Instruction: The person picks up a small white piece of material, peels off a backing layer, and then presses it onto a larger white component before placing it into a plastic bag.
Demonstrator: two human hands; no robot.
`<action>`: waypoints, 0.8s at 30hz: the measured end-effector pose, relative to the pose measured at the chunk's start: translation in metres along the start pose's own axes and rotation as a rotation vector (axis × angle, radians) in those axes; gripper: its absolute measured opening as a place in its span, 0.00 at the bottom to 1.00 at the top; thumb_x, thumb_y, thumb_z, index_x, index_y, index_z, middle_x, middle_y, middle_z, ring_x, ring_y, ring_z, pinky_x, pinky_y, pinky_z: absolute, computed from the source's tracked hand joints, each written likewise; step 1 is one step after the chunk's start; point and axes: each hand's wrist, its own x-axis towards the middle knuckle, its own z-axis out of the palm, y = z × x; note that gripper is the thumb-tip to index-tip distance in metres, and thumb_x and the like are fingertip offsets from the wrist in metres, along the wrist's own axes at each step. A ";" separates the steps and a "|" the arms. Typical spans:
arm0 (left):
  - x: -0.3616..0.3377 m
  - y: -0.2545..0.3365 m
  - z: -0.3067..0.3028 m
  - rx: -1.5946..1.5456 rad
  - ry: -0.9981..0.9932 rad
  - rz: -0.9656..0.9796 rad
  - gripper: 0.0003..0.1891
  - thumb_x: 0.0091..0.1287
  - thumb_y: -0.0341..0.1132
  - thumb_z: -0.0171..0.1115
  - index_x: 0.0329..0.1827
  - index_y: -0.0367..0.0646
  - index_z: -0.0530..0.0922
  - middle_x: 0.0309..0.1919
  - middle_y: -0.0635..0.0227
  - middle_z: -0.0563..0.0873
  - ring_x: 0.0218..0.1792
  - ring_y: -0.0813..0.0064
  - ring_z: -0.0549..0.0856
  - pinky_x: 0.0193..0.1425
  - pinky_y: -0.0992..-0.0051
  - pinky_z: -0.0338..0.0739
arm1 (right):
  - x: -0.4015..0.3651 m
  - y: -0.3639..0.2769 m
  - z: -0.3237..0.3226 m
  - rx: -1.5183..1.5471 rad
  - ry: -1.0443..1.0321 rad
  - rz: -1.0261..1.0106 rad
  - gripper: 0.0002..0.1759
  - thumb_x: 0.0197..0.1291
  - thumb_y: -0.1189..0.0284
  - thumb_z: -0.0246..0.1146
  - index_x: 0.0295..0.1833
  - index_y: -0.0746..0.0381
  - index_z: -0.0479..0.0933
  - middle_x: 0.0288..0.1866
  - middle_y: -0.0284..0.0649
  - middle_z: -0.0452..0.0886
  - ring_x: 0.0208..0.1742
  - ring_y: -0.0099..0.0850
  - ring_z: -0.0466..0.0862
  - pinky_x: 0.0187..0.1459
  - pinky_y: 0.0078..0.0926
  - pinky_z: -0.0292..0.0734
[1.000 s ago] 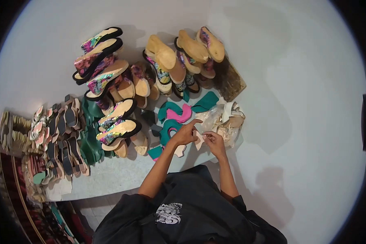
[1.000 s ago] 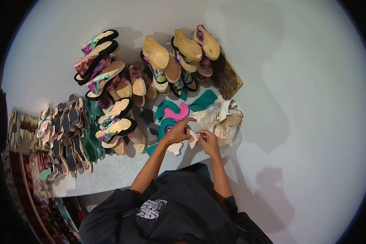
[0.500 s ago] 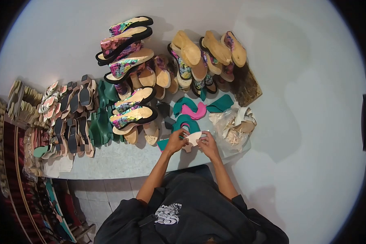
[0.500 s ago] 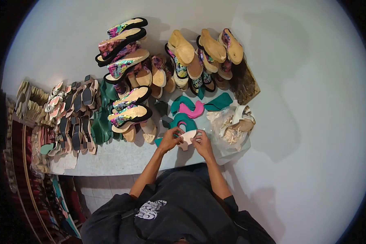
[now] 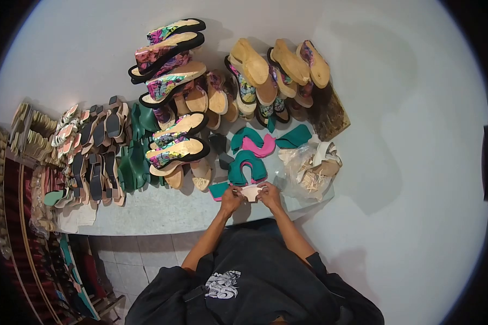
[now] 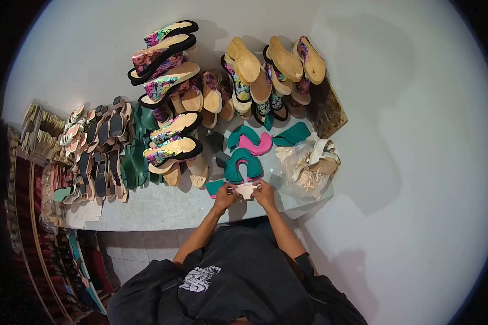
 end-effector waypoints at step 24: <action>0.008 -0.008 0.009 -0.127 0.020 -0.220 0.24 0.59 0.26 0.57 0.59 0.24 0.69 0.33 0.58 0.84 0.27 0.74 0.83 0.25 0.76 0.77 | 0.019 0.027 0.003 -0.278 0.095 -0.094 0.24 0.51 0.74 0.67 0.55 0.69 0.76 0.42 0.50 0.85 0.39 0.38 0.87 0.43 0.31 0.81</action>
